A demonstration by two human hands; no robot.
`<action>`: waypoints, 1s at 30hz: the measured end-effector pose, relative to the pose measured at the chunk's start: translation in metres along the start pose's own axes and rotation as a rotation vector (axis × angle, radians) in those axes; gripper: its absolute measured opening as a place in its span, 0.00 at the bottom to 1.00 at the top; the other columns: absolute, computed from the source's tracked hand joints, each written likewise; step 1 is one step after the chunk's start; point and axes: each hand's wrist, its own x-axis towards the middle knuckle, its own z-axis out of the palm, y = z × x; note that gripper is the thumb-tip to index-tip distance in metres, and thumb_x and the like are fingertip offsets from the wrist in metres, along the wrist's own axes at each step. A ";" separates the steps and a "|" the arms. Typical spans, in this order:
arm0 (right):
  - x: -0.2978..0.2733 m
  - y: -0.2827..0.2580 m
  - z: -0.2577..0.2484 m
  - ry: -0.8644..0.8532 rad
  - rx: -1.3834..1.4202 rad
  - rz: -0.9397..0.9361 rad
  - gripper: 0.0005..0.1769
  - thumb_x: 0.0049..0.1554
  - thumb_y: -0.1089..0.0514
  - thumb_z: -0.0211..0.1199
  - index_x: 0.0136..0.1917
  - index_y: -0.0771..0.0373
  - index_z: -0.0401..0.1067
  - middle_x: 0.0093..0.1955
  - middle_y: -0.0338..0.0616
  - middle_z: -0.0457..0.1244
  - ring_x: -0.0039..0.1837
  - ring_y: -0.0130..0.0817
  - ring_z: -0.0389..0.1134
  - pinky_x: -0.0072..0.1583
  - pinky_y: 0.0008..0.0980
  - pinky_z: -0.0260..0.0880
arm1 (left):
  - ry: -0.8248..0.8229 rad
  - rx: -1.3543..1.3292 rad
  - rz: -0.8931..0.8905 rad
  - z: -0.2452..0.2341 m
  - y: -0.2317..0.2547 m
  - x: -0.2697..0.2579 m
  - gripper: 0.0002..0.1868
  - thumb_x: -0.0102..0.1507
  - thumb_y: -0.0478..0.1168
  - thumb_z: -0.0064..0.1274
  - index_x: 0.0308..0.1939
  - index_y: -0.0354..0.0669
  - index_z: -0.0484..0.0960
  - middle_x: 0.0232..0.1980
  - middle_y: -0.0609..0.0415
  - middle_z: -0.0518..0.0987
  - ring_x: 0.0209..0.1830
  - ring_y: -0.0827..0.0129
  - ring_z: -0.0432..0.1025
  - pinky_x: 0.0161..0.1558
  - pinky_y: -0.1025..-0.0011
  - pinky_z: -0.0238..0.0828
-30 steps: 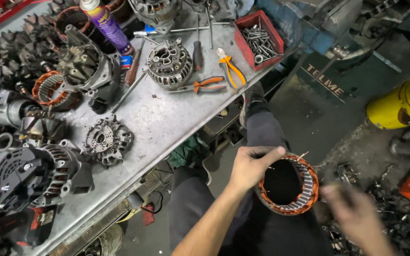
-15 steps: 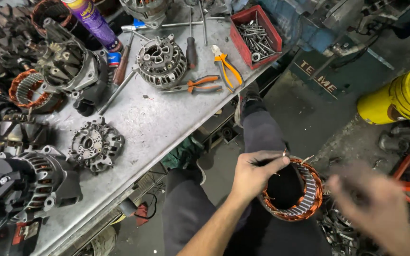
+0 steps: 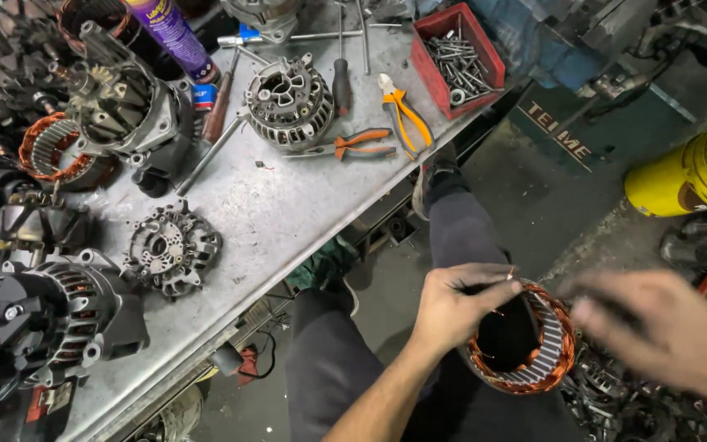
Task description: The person holds a cylindrical copper-wound stator on their lap and uses a small flathead screwdriver to scrape and clean the wire ends. They rotate the stator to access different sections and continue scraping the copper windings.
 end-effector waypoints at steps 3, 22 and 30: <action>0.025 -0.007 -0.006 -0.075 -0.297 0.555 0.22 0.59 0.42 0.58 0.59 0.58 0.71 0.34 0.49 0.69 0.42 0.50 0.74 0.45 0.45 0.75 | -0.049 0.007 0.000 -0.003 -0.008 0.002 0.13 0.60 0.40 0.64 0.46 0.38 0.89 0.48 0.49 0.88 0.46 0.73 0.81 0.53 0.75 0.76; 0.049 0.043 0.021 -0.510 -0.790 0.314 0.25 0.56 0.26 0.52 0.47 0.46 0.66 0.27 0.42 0.68 0.34 0.46 0.74 0.37 0.49 0.76 | 0.010 0.182 0.070 -0.007 0.002 0.002 0.13 0.61 0.43 0.65 0.46 0.40 0.89 0.44 0.50 0.88 0.41 0.76 0.83 0.48 0.78 0.79; 0.025 0.101 0.046 -0.237 -0.841 0.428 0.24 0.62 0.30 0.47 0.38 0.46 0.68 0.23 0.38 0.65 0.29 0.37 0.71 0.34 0.37 0.73 | 0.001 0.165 0.047 -0.003 -0.003 -0.002 0.12 0.62 0.43 0.65 0.46 0.42 0.89 0.43 0.51 0.87 0.40 0.75 0.82 0.47 0.77 0.80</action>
